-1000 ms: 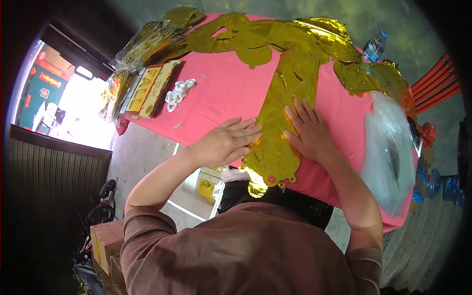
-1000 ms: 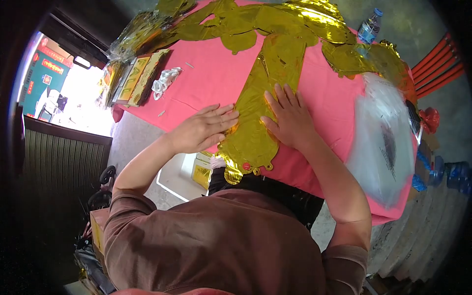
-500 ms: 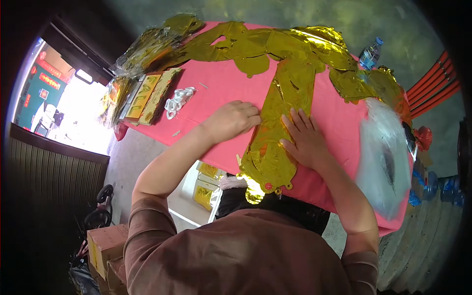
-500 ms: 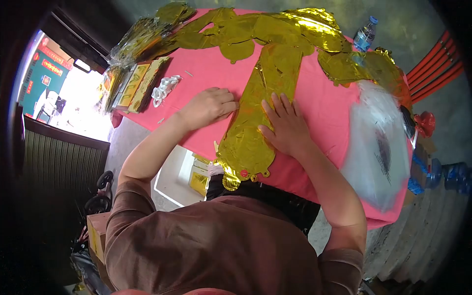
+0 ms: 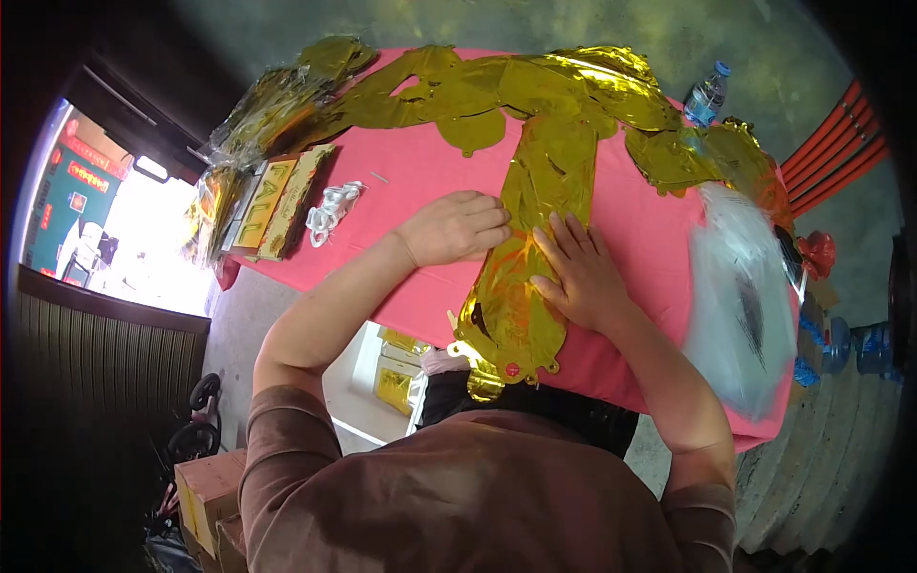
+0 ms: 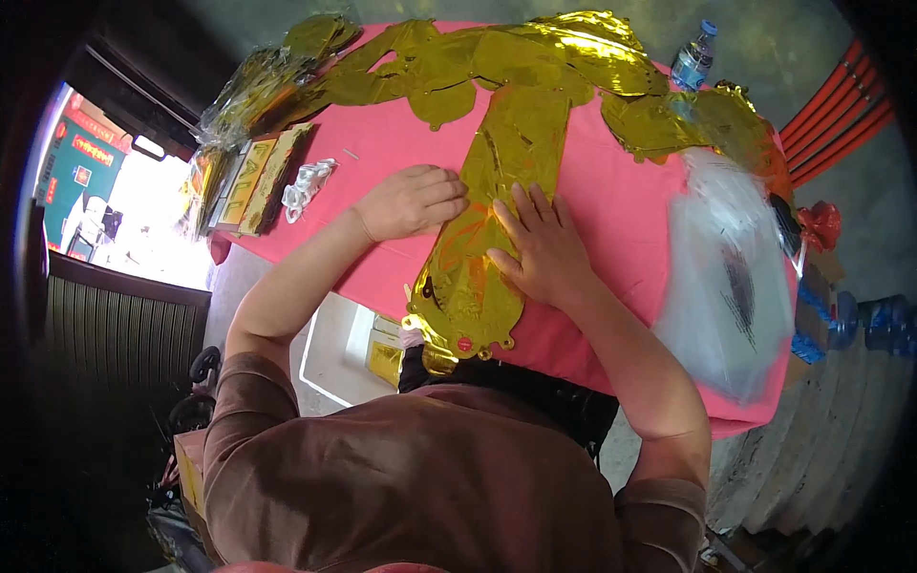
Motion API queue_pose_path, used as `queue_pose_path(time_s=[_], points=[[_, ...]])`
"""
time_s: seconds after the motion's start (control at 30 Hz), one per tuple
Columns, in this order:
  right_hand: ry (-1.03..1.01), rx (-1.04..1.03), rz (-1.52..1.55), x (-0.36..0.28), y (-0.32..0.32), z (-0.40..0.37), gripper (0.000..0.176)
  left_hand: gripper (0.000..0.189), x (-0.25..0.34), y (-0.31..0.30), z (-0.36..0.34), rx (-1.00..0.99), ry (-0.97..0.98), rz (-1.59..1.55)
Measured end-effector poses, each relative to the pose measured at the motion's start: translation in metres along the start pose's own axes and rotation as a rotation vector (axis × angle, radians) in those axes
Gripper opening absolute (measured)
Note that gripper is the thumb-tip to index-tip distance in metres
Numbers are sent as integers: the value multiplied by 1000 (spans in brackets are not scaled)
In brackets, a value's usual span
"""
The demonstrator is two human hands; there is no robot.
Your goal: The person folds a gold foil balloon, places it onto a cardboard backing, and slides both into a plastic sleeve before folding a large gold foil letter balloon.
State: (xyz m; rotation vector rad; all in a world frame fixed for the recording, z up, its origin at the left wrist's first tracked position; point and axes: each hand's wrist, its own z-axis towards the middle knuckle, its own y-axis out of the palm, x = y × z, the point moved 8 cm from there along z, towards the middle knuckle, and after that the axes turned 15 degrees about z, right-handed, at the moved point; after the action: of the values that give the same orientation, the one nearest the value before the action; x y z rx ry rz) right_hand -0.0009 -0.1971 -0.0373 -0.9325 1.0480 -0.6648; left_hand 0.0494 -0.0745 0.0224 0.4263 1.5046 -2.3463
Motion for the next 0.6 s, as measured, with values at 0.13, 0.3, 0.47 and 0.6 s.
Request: queue_pose_path(time_s=[0.13, 0.3, 0.47, 0.6], points=[[-22, 20, -17, -1, -1, -1, 61, 27, 6, 10, -5, -47, -1, -46], [-1, 13, -2, 1, 0, 0, 61, 27, 6, 18, -12, -70, -85, -115], [-1, 24, 12, 5, 2, -1, 56, 27, 4, 23, -18, -74, -163, -153], [19, 178, 457, 38, -23, -2, 46, 24, -3, 21, -14, -86, -249, -256]])
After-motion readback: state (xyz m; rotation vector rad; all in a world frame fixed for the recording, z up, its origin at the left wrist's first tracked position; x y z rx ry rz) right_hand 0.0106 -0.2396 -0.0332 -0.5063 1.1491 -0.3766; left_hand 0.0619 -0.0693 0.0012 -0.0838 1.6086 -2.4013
